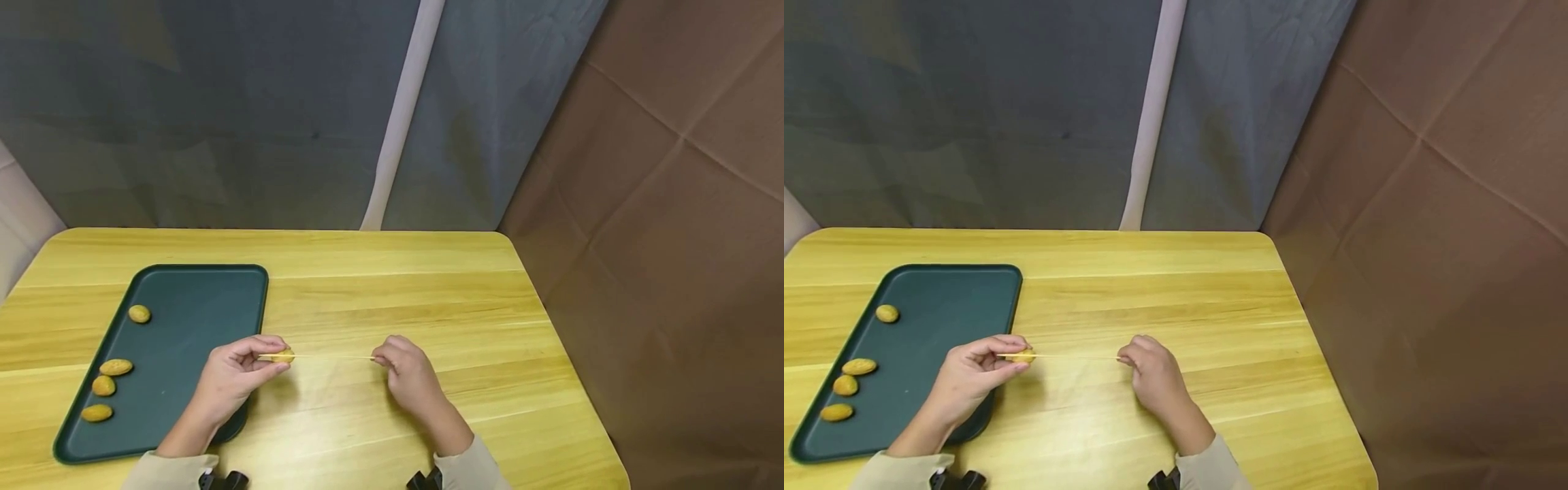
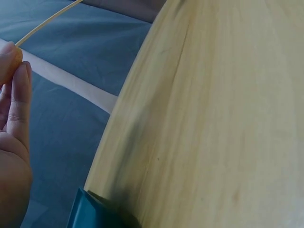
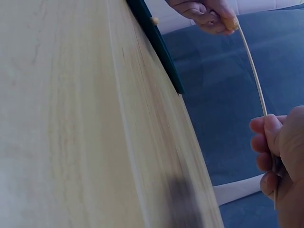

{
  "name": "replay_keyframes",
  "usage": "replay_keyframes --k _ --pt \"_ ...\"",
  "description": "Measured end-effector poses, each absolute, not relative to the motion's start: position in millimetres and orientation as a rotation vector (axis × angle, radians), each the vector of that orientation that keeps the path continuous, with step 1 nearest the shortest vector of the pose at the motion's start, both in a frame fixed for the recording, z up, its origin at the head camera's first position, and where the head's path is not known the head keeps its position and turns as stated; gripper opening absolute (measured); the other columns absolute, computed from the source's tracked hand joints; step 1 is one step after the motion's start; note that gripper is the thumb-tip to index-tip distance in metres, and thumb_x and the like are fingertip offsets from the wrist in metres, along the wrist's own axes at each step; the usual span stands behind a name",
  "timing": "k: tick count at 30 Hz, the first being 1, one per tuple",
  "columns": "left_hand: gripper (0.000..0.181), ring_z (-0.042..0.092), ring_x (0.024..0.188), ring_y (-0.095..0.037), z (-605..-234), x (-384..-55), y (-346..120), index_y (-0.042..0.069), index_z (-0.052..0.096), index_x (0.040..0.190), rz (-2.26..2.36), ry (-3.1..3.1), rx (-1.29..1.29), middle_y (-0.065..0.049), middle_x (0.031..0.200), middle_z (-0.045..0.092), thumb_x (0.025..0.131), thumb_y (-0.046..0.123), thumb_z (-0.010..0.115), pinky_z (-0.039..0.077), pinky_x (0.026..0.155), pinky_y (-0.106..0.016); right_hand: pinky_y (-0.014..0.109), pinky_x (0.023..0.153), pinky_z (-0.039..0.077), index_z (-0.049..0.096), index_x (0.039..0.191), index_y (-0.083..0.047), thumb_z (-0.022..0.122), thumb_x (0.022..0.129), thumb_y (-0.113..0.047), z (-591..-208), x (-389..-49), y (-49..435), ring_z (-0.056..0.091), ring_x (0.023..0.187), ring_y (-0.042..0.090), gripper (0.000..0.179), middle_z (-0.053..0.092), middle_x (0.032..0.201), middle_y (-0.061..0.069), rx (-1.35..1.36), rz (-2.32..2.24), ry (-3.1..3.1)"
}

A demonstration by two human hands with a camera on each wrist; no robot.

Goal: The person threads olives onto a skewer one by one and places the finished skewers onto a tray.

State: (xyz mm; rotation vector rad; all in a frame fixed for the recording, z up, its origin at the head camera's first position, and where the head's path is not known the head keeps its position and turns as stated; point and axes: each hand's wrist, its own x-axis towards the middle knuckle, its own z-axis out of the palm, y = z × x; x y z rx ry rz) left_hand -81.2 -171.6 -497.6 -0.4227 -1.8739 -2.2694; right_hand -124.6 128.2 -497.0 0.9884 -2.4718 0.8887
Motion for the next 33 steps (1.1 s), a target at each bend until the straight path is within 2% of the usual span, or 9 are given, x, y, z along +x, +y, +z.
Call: replay_keyframes --k 6,9,13,15,17,28,33 --pt "0.036 0.072 0.094 -0.011 -499.8 -81.1 -177.1 -0.006 0.074 0.106 -2.325 -1.783 -0.444 -0.003 0.112 0.07 0.079 -0.028 0.068 0.06 0.075 -0.023 0.019 0.077 0.054 0.074 0.106 -0.01 0.07 0.095 -0.007 -502.0 -122.9 131.0 0.063 0.083 0.01 0.012 0.069 0.091 -0.002 0.988 0.931 -2.503" --pt "0.038 0.071 0.096 -0.011 -500.7 -80.3 -181.2 -0.005 0.073 0.107 -2.347 -1.747 -0.465 -0.005 0.114 0.068 0.079 -0.029 0.066 0.059 0.077 -0.023 0.016 0.074 0.053 0.076 0.108 -0.01 0.071 0.092 0.001 -507.3 -123.0 135.2 0.063 0.081 0.009 0.02 0.07 0.092 -0.001 1.043 0.976 -2.421" --pt "0.037 0.071 0.097 -0.013 -500.8 -79.8 -184.4 -0.01 0.072 0.108 -2.378 -1.698 -0.509 -0.007 0.114 0.068 0.079 -0.031 0.065 0.059 0.078 -0.023 0.012 0.072 0.053 0.08 0.105 -0.007 0.063 0.081 0.022 -510.5 -126.3 138.3 0.066 0.076 0.012 0.042 0.071 0.091 0.003 1.152 0.965 -2.249" --pt "0.035 0.071 0.097 -0.014 -500.5 -79.9 -185.0 -0.013 0.071 0.106 -2.384 -1.691 -0.532 -0.007 0.113 0.069 0.078 -0.032 0.065 0.059 0.078 -0.023 0.012 0.071 0.054 0.081 0.104 -0.006 0.056 0.072 0.028 -509.5 -128.1 138.5 0.067 0.075 0.014 0.053 0.071 0.09 0.004 1.176 0.941 -2.203" --pt "0.032 0.07 0.098 -0.014 -500.2 -80.5 -185.3 -0.015 0.07 0.104 -2.367 -1.709 -0.545 -0.006 0.111 0.07 0.077 -0.032 0.065 0.059 0.078 -0.022 0.011 0.068 0.052 0.081 0.103 -0.008 0.051 0.067 0.029 -507.3 -129.6 138.4 0.067 0.073 0.013 0.059 0.071 0.09 0.004 1.177 0.916 -2.191" --pt "0.028 0.068 0.1 -0.009 -497.7 -82.9 -185.5 -0.01 0.073 0.097 -2.217 -1.903 -0.533 -0.001 0.108 0.07 0.076 -0.028 0.071 0.059 0.076 -0.021 0.006 0.06 0.044 0.081 0.102 -0.009 0.052 0.066 0.028 -502.1 -132.9 136.4 0.063 0.068 0.008 0.059 0.07 0.089 0.001 1.189 0.828 -2.221" --pt "0.026 0.068 0.097 -0.007 -497.7 -83.6 -184.7 -0.01 0.07 0.1 -2.08 -2.046 -0.501 0.002 0.108 0.068 0.078 -0.025 0.072 0.059 0.075 -0.022 0.007 0.06 0.043 0.08 0.105 -0.009 0.058 0.076 0.024 -502.3 -131.2 136.2 0.06 0.069 0.008 0.049 0.068 0.093 0.002 1.141 0.845 -2.302"
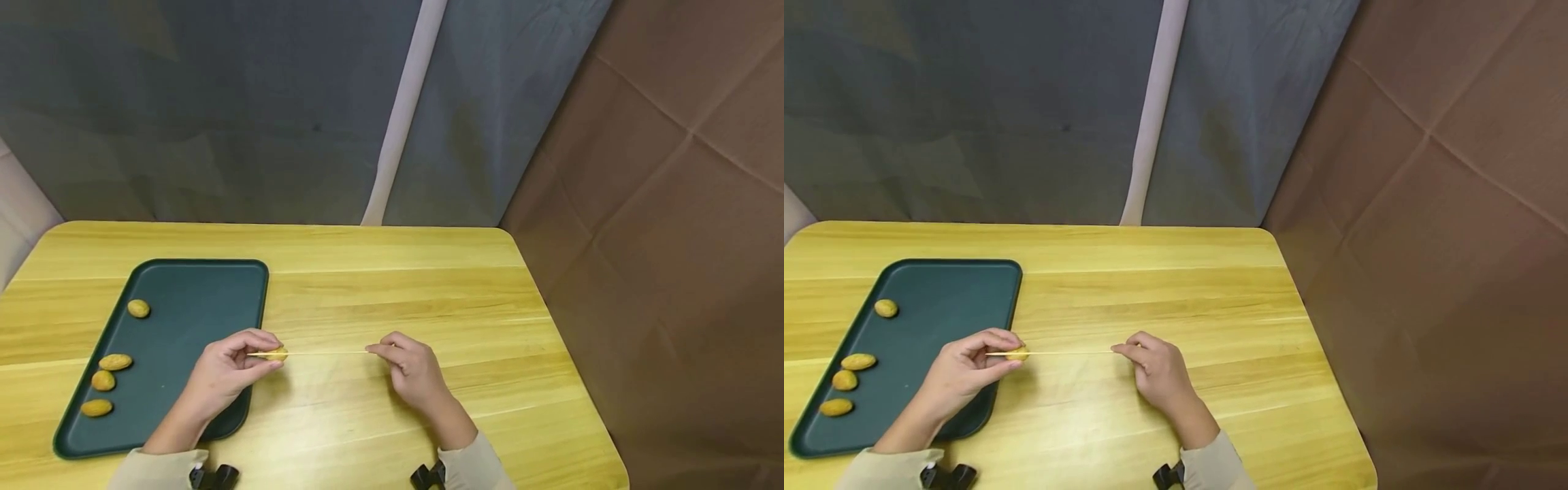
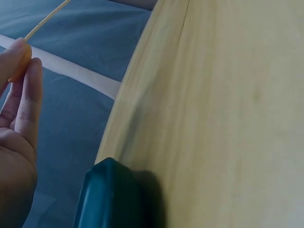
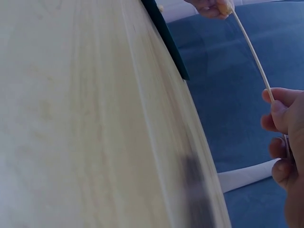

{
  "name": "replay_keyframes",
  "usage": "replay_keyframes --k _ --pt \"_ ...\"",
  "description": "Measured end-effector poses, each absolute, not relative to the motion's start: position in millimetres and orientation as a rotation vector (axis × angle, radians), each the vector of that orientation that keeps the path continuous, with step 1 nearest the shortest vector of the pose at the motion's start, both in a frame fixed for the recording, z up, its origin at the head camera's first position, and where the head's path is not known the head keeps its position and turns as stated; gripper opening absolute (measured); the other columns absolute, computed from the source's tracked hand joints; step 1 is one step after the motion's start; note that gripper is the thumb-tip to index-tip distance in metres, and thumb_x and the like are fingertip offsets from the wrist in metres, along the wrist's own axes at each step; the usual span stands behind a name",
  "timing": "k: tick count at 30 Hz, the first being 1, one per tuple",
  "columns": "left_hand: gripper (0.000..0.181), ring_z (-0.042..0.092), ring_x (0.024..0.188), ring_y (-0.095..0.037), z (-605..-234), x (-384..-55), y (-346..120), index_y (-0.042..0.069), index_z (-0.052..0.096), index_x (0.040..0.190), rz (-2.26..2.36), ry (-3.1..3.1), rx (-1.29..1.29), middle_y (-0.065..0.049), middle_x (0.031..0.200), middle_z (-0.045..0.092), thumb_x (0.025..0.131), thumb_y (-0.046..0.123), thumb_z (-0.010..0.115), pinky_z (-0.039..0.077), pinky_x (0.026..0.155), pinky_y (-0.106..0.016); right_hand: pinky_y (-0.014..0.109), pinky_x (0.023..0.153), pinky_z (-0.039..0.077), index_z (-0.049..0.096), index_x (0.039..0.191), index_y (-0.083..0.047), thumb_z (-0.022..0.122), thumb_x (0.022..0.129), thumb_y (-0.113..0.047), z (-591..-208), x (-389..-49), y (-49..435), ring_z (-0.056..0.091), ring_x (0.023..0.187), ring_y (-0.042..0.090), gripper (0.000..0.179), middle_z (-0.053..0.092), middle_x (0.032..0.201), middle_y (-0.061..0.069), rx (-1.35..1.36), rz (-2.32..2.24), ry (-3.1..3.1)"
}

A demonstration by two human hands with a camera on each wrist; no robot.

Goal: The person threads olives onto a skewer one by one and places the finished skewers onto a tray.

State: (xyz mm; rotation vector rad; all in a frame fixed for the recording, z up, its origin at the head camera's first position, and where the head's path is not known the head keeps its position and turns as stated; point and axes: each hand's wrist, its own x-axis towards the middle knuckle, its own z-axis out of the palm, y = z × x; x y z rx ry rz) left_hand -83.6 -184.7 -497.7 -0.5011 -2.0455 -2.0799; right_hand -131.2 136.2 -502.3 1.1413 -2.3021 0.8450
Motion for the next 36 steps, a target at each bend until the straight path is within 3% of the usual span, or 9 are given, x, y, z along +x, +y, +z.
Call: replay_keyframes --k 5,11,15,25,30,36 --pt "0.026 0.069 0.088 -0.006 -491.5 -85.6 -182.1 -0.001 0.073 0.103 -1.827 -2.28 -0.405 0.006 0.107 0.066 0.081 -0.013 0.079 0.059 0.072 -0.022 0.014 0.067 0.05 0.077 0.107 -0.008 0.068 0.093 0.008 -502.4 -132.0 137.6 0.06 0.076 0.011 0.023 0.064 0.1 0.003 1.08 0.891 -2.382" --pt "0.026 0.071 0.082 -0.006 -486.9 -90.3 -180.4 0.002 0.075 0.101 -1.735 -2.324 -0.431 -0.005 0.105 0.069 0.08 -0.011 0.08 0.059 0.069 -0.022 0.017 0.076 0.053 0.072 0.096 -0.004 0.071 0.091 0.003 -501.9 -135.0 139.3 0.06 0.085 0.014 0.009 0.058 0.096 0.002 0.972 0.985 -2.403" --pt "0.028 0.069 0.09 -0.002 -486.4 -94.0 -178.7 0.004 0.076 0.098 -1.7 -2.291 -0.507 -0.011 0.101 0.072 0.076 -0.014 0.081 0.059 0.073 -0.021 0.015 0.067 0.05 0.074 0.089 -0.002 0.074 0.086 0.007 -500.6 -137.6 139.8 0.057 0.075 0.013 0.01 0.053 0.084 0.001 0.949 0.992 -2.318" --pt "0.029 0.067 0.09 0.002 -485.4 -96.6 -177.9 0.021 0.08 0.091 -1.408 -2.418 -0.469 0.004 0.096 0.076 0.072 0.001 0.09 0.051 0.078 -0.009 0.013 0.059 0.045 0.078 0.082 -0.005 0.074 0.085 0.005 -497.5 -141.0 135.9 0.037 0.064 0.009 0.011 0.044 0.075 0.0 0.975 0.796 -2.275" --pt "0.032 0.068 0.086 -0.001 -484.9 -97.3 -178.4 0.026 0.079 0.09 -1.215 -2.462 -0.506 0.01 0.095 0.075 0.07 0.005 0.092 0.052 0.069 -0.015 0.013 0.057 0.042 0.078 0.081 -0.006 0.073 0.083 0.011 -498.5 -142.1 134.6 0.035 0.064 0.01 0.017 0.043 0.074 0.0 0.98 0.731 -2.264" --pt "0.032 0.07 0.079 -0.007 -482.4 -97.0 -175.4 0.024 0.077 0.089 -1.037 -2.478 -0.564 0.01 0.093 0.075 0.067 0.006 0.093 0.053 0.059 -0.027 0.013 0.056 0.039 0.078 0.083 -0.007 0.068 0.08 0.02 -498.4 -142.5 134.0 0.038 0.066 0.011 0.029 0.044 0.074 -0.001 0.984 0.719 -2.294"
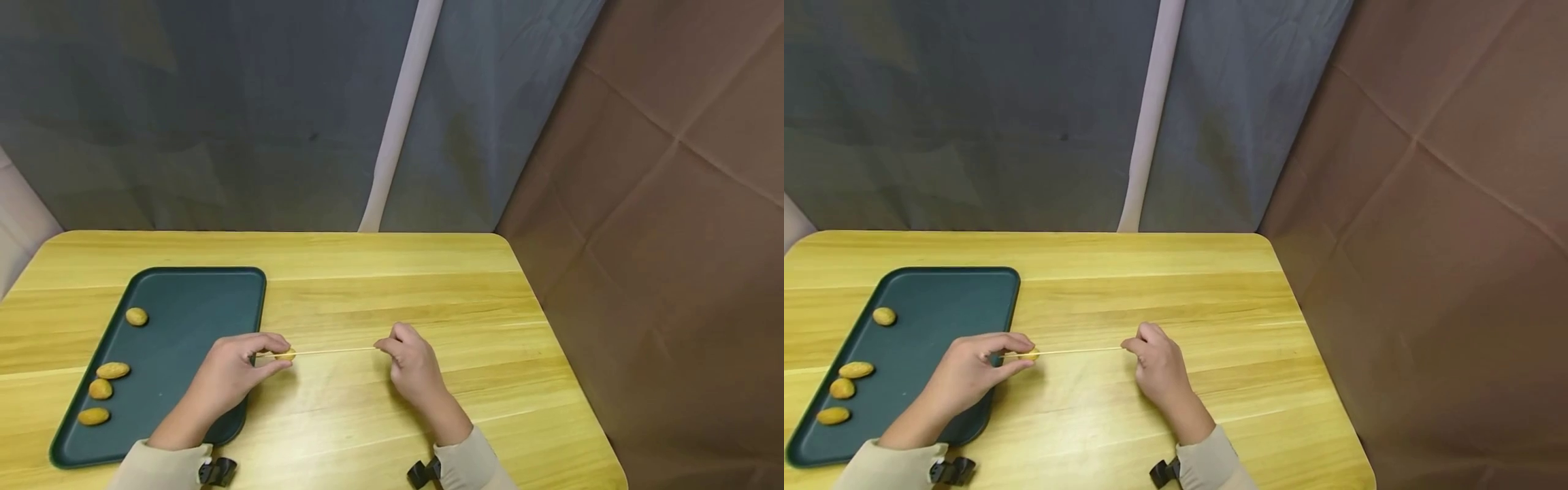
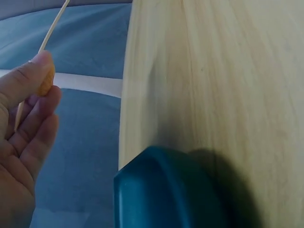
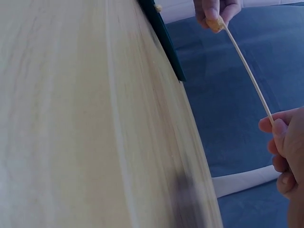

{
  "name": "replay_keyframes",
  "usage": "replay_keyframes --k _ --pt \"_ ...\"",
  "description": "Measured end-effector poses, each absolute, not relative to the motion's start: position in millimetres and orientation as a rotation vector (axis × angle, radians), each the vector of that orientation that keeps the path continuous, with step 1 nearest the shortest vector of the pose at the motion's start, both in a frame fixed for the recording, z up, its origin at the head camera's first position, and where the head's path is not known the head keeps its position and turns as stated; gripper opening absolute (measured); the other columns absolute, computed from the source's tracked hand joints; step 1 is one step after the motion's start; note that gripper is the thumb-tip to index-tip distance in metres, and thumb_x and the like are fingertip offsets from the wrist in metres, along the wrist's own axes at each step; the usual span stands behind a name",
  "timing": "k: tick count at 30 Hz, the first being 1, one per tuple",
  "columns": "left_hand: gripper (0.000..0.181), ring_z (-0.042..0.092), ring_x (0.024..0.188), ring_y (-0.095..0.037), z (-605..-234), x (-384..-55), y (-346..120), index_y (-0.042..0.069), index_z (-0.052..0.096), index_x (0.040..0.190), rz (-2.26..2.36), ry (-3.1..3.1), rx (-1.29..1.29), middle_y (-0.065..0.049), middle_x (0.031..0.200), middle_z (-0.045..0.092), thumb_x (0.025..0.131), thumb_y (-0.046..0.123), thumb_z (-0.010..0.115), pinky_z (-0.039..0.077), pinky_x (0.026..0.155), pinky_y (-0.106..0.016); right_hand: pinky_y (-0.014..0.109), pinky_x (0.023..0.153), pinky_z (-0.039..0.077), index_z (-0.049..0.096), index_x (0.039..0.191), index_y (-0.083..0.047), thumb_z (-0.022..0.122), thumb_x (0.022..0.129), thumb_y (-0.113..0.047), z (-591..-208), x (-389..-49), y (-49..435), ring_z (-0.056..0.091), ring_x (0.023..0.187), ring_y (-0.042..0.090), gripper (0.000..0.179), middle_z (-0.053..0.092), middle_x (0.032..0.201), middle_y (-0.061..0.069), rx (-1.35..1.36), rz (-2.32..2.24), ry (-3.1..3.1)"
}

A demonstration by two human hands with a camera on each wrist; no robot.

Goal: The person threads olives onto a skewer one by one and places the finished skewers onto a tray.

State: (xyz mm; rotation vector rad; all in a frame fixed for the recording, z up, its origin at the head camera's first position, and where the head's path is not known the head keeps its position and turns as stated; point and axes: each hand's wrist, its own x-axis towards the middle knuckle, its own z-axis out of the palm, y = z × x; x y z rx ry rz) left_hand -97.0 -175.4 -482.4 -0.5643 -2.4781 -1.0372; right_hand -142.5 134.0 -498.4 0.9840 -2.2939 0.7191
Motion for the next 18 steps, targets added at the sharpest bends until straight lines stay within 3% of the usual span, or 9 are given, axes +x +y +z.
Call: replay_keyframes --k 4,12,18 --pt "0.032 0.069 0.076 -0.009 -479.2 -97.8 -173.6 0.024 0.076 0.089 -0.963 -2.501 -0.585 0.009 0.093 0.075 0.068 0.007 0.093 0.054 0.058 -0.029 0.015 0.06 0.045 0.078 0.085 -0.007 0.068 0.082 0.02 -498.4 -143.8 133.1 0.047 0.07 0.012 0.029 0.05 0.078 -0.002 0.965 0.718 -2.317" --pt "0.036 0.068 0.077 -0.007 -476.9 -96.7 -175.6 0.021 0.075 0.091 -0.916 -2.446 -0.61 0.011 0.094 0.073 0.066 0.004 0.093 0.054 0.058 -0.029 0.021 0.077 0.053 0.074 0.096 -0.006 0.069 0.091 0.004 -503.5 -143.4 130.7 0.058 0.089 0.017 0.012 0.06 0.092 0.002 0.963 0.762 -2.368" --pt "0.037 0.068 0.076 -0.007 -473.3 -94.4 -175.8 0.02 0.075 0.089 -0.898 -2.412 -0.624 0.01 0.091 0.073 0.063 0.002 0.094 0.055 0.059 -0.025 0.018 0.073 0.051 0.074 0.089 -0.005 0.077 0.084 0.004 -502.4 -143.3 127.0 0.058 0.081 0.015 0.01 0.059 0.085 0.0 0.986 0.856 -2.261"
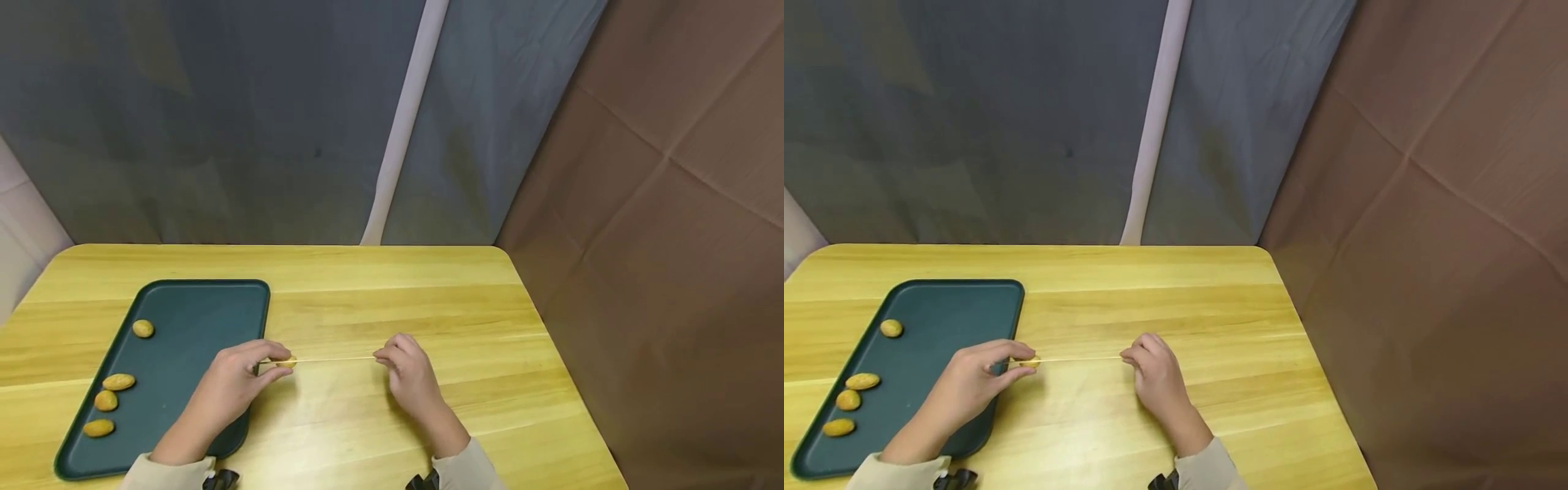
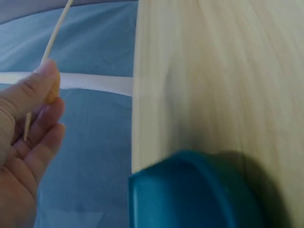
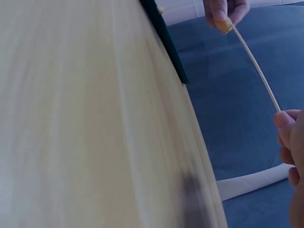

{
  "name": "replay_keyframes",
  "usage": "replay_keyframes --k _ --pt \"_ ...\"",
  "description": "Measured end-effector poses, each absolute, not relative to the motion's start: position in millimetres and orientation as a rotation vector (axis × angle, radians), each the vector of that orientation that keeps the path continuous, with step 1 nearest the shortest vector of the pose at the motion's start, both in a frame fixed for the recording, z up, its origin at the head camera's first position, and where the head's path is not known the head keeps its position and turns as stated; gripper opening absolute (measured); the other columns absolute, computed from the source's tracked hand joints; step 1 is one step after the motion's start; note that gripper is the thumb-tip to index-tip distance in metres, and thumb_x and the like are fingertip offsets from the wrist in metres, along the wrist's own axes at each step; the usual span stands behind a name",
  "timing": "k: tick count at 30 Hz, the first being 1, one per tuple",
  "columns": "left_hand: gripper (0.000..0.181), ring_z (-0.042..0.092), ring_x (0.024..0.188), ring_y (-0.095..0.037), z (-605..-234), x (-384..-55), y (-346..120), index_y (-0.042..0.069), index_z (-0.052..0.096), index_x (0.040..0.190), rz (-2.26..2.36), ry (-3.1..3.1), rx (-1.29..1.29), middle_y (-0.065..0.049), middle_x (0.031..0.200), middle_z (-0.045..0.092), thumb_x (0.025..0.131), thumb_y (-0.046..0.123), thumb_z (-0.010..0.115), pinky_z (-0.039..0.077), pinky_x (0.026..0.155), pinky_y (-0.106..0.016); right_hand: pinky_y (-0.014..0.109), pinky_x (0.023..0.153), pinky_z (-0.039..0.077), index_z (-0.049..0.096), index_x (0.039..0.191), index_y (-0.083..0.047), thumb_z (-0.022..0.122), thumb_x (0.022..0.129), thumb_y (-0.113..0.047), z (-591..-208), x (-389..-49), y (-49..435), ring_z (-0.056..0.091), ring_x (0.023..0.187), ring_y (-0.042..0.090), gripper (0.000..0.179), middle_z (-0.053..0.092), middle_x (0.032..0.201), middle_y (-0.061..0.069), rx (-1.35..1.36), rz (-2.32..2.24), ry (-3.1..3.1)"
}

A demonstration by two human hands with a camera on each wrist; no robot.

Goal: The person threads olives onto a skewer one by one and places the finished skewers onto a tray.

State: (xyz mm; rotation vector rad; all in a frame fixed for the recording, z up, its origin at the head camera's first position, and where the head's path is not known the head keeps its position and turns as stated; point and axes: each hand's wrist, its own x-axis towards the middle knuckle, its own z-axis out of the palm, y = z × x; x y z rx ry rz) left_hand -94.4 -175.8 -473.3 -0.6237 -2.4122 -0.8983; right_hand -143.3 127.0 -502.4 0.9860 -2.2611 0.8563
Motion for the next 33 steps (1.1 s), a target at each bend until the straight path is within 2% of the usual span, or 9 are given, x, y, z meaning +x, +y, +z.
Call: replay_keyframes --k 7,8,10,12,14,15,22,33 --pt "0.034 0.07 0.074 -0.007 -470.9 -93.8 -172.4 0.019 0.076 0.088 -0.824 -2.392 -0.636 0.009 0.089 0.074 0.062 0.007 0.094 0.054 0.06 -0.02 0.017 0.068 0.049 0.077 0.084 -0.003 0.074 0.085 0.005 -502.3 -145.2 125.4 0.055 0.074 0.013 0.008 0.056 0.078 -0.001 0.988 0.874 -2.196" --pt "0.027 0.07 0.074 -0.007 -471.0 -93.2 -172.5 0.019 0.076 0.088 -0.807 -2.388 -0.643 0.009 0.088 0.075 0.066 0.015 0.093 0.054 0.061 -0.019 0.016 0.067 0.049 0.077 0.083 -0.003 0.073 0.084 0.006 -502.7 -144.9 125.1 0.055 0.073 0.013 0.01 0.056 0.078 -0.002 0.995 0.861 -2.188" --pt "0.02 0.071 0.075 -0.008 -471.7 -92.5 -172.3 0.019 0.076 0.088 -0.775 -2.373 -0.662 0.009 0.088 0.075 0.079 0.035 0.084 0.055 0.063 -0.019 0.013 0.066 0.048 0.078 0.082 -0.004 0.073 0.084 0.007 -502.9 -144.2 124.5 0.053 0.071 0.012 0.012 0.055 0.076 -0.003 1.002 0.834 -2.176" --pt "0.035 0.071 0.076 -0.008 -472.2 -92.4 -171.7 0.018 0.076 0.088 -0.758 -2.353 -0.675 0.009 0.088 0.075 0.089 0.052 0.065 0.055 0.064 -0.019 0.012 0.064 0.047 0.078 0.082 -0.005 0.071 0.082 0.009 -503.3 -144.1 123.9 0.05 0.068 0.01 0.016 0.053 0.073 -0.003 1.002 0.803 -2.162" --pt "0.053 0.072 0.077 -0.009 -472.6 -93.5 -170.8 0.018 0.076 0.088 -0.753 -2.334 -0.681 0.009 0.089 0.075 0.095 0.06 0.044 0.056 0.066 -0.019 0.011 0.061 0.045 0.078 0.083 -0.008 0.071 0.082 0.009 -502.8 -144.6 123.0 0.048 0.066 0.009 0.018 0.051 0.071 -0.004 0.989 0.785 -2.157" --pt "0.056 0.072 0.077 -0.009 -472.5 -94.3 -170.3 0.018 0.076 0.088 -0.751 -2.327 -0.682 0.009 0.089 0.075 0.095 0.061 0.041 0.056 0.066 -0.019 0.011 0.06 0.044 0.077 0.083 -0.009 0.072 0.081 0.009 -502.2 -145.2 122.5 0.047 0.065 0.009 0.019 0.051 0.07 -0.004 0.982 0.782 -2.155" --pt "0.058 0.072 0.077 -0.009 -472.2 -97.5 -169.8 0.017 0.076 0.087 -0.745 -2.319 -0.682 0.008 0.089 0.076 0.096 0.062 0.04 0.057 0.066 -0.021 0.011 0.058 0.042 0.073 0.084 -0.013 0.073 0.075 0.013 -500.8 -148.8 120.0 0.049 0.063 0.009 0.027 0.057 0.069 -0.003 0.982 0.771 -2.145" --pt "0.058 0.072 0.076 -0.009 -474.9 -98.7 -170.8 0.017 0.076 0.087 -0.741 -2.323 -0.678 0.007 0.088 0.076 0.096 0.062 0.04 0.057 0.066 -0.022 0.011 0.057 0.042 0.074 0.085 -0.012 0.074 0.077 0.011 -498.8 -149.3 118.2 0.047 0.061 0.009 0.024 0.058 0.069 -0.002 0.977 0.746 -2.19"
